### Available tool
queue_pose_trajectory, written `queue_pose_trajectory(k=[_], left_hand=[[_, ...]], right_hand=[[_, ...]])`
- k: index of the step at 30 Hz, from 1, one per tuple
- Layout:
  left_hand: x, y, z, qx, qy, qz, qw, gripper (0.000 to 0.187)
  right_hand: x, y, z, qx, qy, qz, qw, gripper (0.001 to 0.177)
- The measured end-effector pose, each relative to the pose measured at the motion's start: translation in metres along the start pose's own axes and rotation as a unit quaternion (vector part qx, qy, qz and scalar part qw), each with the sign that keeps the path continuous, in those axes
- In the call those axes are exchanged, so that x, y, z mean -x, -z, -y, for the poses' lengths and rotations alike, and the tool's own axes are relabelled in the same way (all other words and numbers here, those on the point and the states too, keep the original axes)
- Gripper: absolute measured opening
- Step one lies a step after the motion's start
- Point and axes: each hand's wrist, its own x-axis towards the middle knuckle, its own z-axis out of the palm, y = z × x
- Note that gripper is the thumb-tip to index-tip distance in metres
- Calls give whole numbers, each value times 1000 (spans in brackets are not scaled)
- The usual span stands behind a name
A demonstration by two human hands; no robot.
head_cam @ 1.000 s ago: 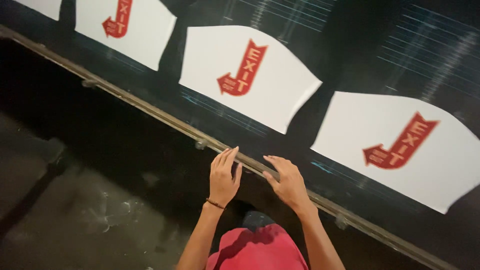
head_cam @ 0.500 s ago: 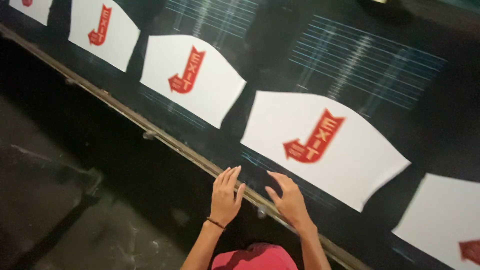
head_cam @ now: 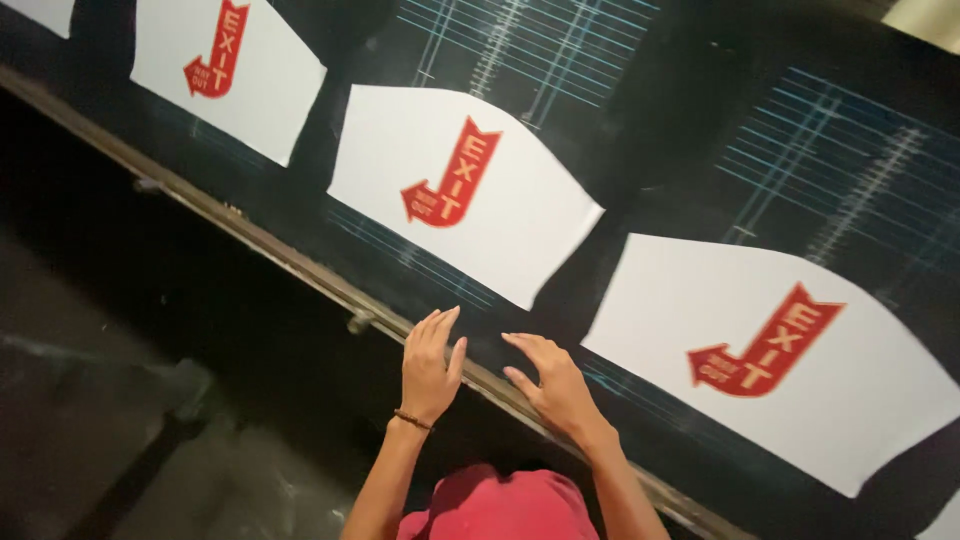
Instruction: The person aligns a screen printing frame over a white t-shirt on a table and uses a squeegee to pull green ink across the screen. They repeat this process on multiple t-shirts, lifting the frame to check the print and repositioning the shirts as needed.
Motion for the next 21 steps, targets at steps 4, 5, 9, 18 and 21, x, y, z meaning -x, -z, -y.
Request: queue_pose_trajectory(k=[4, 5, 9, 18, 21], left_hand=[[-35, 36, 71, 8, -52, 2, 999, 45], [-40, 49, 86, 9, -56, 10, 998, 45], [-67, 106, 138, 31, -77, 23, 996, 45], [-116, 185, 268, 30, -81, 21, 996, 53], [-136, 204, 300, 38, -70, 22, 997, 58]], right_hand=[[-57, -48, 39, -1, -49, -22, 999, 44], [-69, -62, 53, -2, -57, -26, 998, 44], [-130, -109, 100, -21, -83, -40, 996, 44], [-251, -198, 168, -31, -73, -41, 996, 42], [-288, -215, 182, -24, -83, -29, 996, 42]])
